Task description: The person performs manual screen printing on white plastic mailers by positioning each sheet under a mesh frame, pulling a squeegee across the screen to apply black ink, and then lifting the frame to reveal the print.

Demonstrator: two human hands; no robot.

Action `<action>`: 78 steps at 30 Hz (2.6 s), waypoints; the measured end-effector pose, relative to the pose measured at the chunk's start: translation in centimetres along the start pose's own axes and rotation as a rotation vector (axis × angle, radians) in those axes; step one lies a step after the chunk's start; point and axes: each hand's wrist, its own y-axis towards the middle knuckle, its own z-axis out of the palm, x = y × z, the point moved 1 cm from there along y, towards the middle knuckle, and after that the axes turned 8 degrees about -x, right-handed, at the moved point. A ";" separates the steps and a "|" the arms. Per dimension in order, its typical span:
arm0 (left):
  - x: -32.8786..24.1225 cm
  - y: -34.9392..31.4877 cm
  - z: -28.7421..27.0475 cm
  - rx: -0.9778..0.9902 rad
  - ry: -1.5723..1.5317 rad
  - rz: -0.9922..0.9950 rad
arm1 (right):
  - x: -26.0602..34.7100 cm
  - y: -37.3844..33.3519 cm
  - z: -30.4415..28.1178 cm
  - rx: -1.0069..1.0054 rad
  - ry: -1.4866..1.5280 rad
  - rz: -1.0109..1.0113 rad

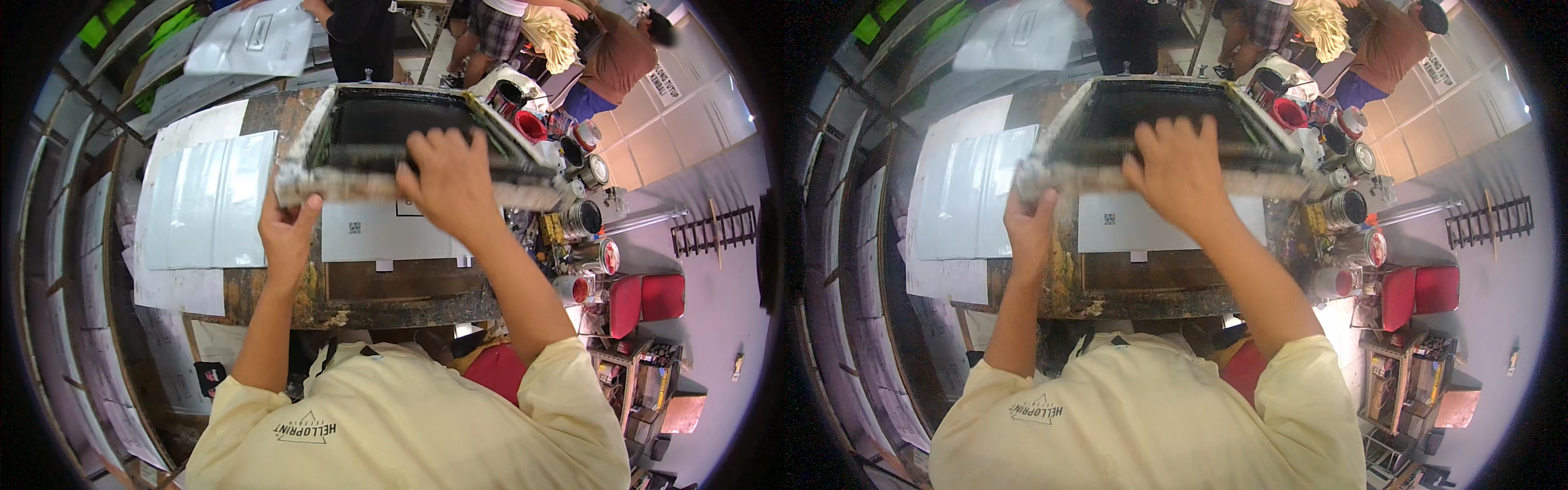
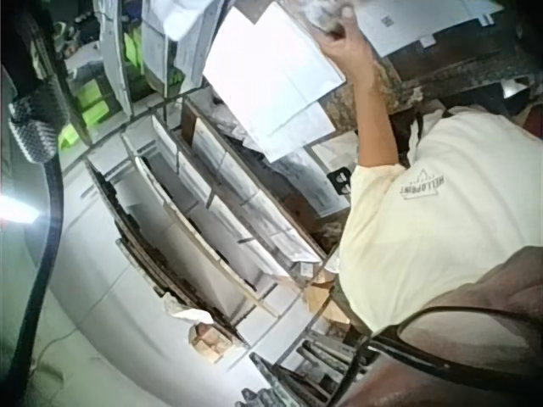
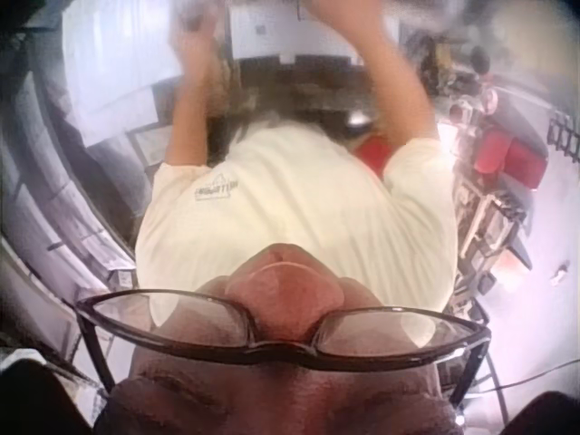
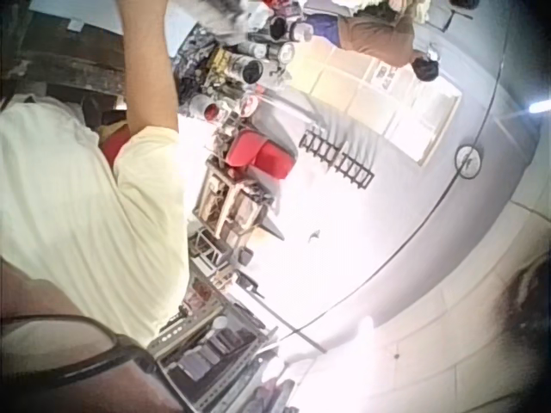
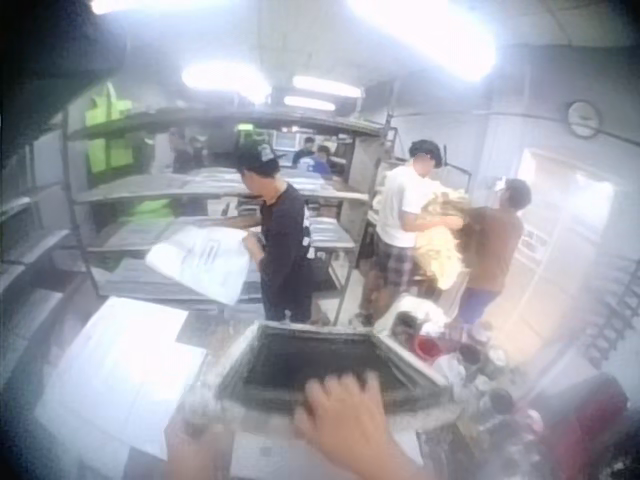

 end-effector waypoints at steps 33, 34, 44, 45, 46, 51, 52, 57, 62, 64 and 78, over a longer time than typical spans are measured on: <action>16.5 -10.8 -2.1 0.194 1.262 0.172 | -2.7 8.0 -1.0 -0.266 -0.010 0.011; 16.7 -12.1 -2.4 0.206 1.410 0.174 | -2.7 7.8 -0.9 -0.259 -0.007 0.014; 15.4 -9.3 -0.5 0.209 1.041 0.276 | -2.8 8.5 -0.8 -0.256 -0.021 0.006; 14.6 -8.1 0.3 0.154 0.981 0.309 | -2.9 8.9 -0.8 -0.257 -0.020 0.003; 13.1 -6.5 1.6 0.107 0.916 0.345 | -3.1 9.1 -0.9 -0.259 -0.027 0.004; 11.5 -5.9 -0.5 -0.190 0.756 0.242 | -2.7 9.7 -1.7 -0.174 -0.017 0.049; 12.3 -5.4 -2.0 -0.220 0.745 0.204 | -2.6 9.7 -1.9 -0.141 0.000 0.064; 10.7 -1.2 -9.7 -0.373 0.586 -0.118 | -3.0 10.2 -1.4 -0.199 0.014 0.037; 10.3 9.2 -22.6 -0.312 0.882 0.044 | -3.1 11.1 -1.8 -0.145 0.034 0.028; 10.2 13.3 -27.9 -0.302 0.940 0.056 | -3.1 11.5 -1.7 -0.109 0.008 0.025; 7.9 26.7 -28.8 -0.284 1.450 0.412 | -4.4 9.5 -0.9 -0.165 -0.006 0.008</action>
